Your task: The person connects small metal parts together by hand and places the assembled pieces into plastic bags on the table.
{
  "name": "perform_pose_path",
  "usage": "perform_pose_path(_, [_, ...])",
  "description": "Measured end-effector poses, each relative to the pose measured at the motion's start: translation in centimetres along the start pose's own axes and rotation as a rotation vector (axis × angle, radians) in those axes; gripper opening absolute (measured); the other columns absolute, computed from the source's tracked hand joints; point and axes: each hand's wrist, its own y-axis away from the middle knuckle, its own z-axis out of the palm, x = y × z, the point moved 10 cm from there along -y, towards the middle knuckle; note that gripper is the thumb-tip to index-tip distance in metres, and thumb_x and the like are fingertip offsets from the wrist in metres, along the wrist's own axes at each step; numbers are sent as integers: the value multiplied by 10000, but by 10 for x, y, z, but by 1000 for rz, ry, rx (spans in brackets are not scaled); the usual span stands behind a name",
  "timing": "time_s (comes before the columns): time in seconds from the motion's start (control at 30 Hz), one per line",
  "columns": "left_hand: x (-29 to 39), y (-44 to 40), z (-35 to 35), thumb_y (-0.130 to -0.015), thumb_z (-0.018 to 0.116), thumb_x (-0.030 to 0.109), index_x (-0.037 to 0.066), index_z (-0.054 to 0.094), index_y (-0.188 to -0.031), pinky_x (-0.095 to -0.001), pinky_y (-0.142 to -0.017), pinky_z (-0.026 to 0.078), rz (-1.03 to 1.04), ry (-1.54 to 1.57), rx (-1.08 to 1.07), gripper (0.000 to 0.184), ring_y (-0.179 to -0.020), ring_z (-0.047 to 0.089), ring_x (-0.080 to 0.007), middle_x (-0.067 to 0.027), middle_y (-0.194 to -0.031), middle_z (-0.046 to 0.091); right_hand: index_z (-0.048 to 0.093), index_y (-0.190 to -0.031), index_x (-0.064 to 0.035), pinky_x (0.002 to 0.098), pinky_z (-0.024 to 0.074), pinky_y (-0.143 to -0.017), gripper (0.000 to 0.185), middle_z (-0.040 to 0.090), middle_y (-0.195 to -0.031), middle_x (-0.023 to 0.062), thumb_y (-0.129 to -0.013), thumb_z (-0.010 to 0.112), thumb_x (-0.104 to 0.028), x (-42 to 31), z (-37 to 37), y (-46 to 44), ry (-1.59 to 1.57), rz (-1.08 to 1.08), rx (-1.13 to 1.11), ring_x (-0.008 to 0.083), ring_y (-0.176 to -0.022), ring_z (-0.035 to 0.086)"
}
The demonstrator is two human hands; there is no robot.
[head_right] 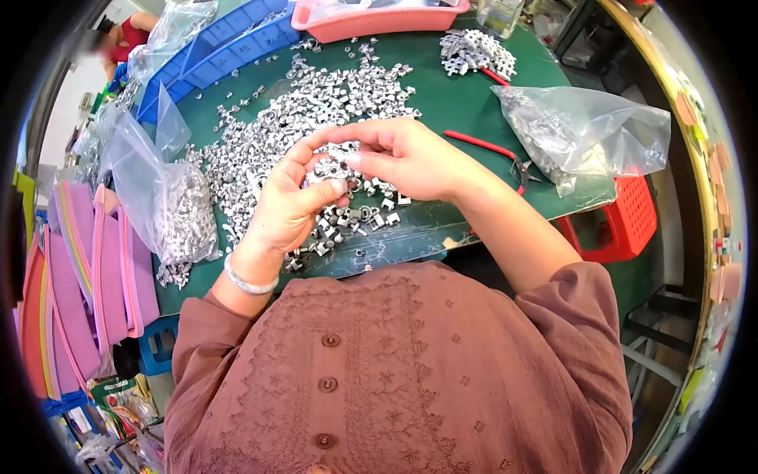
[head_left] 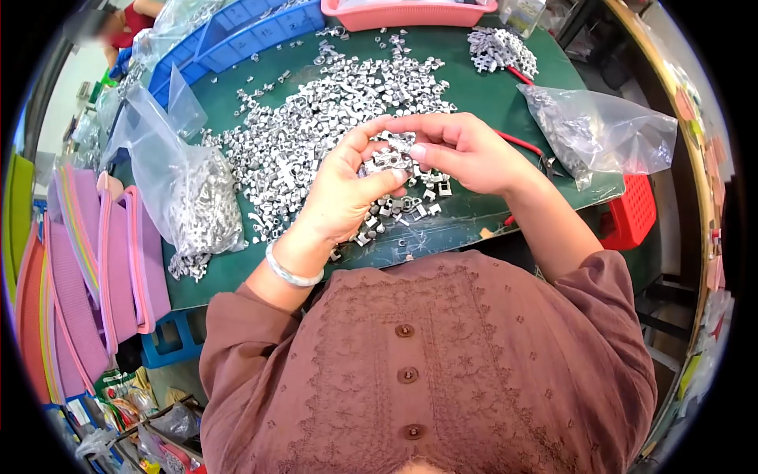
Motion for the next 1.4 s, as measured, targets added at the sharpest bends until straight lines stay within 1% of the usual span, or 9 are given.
perform_pose_path(0.2, [-4,-9,6,-711,572,-57,-18,430,-1134,-233,-618,480,-151,-104,-100,448,-797,555,-127,-73,-1003,520,530,-1102,-24,182,371,-582,325,565,-943,25,-780,535,16,13,7,-7,55,-106,-85,26,-662,425])
perform_pose_path(0.23, [-8,-10,5,-709,574,-56,-14,434,-1132,-236,-622,481,-175,-73,-112,447,-802,556,-128,-71,-996,524,561,-1045,-15,181,387,-596,271,569,-913,14,-776,549,7,19,4,-6,41,7,-46,27,-700,447])
perform_pose_path(0.37, [-21,-13,-6,-786,542,77,3,468,-1105,-284,-661,491,-218,146,-97,337,-837,554,-135,-61,-953,552,601,-971,-40,191,377,-545,222,532,-677,-24,-750,583,-45,18,-14,-1,29,-38,177,37,-601,436])
perform_pose_path(0.43, [-24,-13,-8,-848,477,187,24,495,-1073,-292,-642,490,-221,213,-37,279,-824,552,-143,-57,-946,562,603,-965,-36,190,374,-539,215,537,-683,-25,-750,588,-52,23,-15,0,-61,-13,218,36,-599,436])
perform_pose_path(0.67, [-50,-11,-14,-885,408,214,34,512,-1005,-277,-571,470,-332,353,32,240,-751,546,-154,-61,-888,565,537,-1046,-10,159,363,-560,271,556,-809,-18,-778,569,-27,33,-13,0,21,2,223,15,-647,436])
perform_pose_path(0.83, [-35,-9,-12,-877,422,157,46,481,-1027,-274,-636,491,-201,485,119,196,-793,548,-145,-62,-919,552,554,-845,2,207,389,-545,119,536,-621,0,-774,580,-89,22,-21,5,-2,-41,393,55,-583,458])
perform_pose_path(0.93, [-26,-7,-13,-874,424,140,55,470,-1042,-297,-675,490,-120,470,197,194,-818,545,-152,-67,-941,546,536,-774,8,208,401,-553,108,572,-662,14,-777,576,-93,25,-9,3,-81,-5,264,56,-599,477])
perform_pose_path(1.23, [-25,-6,-8,-893,379,211,62,478,-998,-358,-729,491,-107,523,178,207,-871,551,-183,-85,-986,548,572,-829,27,214,445,-599,109,600,-795,62,-779,572,-71,22,-10,0,-277,-41,248,82,-654,562])
perform_pose_path(1.4, [-24,-3,-6,-889,360,221,64,479,-992,-385,-745,493,-118,521,213,223,-906,548,-197,-91,-1031,543,575,-824,14,197,425,-570,93,576,-729,16,-774,570,-65,8,-14,1,-305,-56,259,56,-626,526])
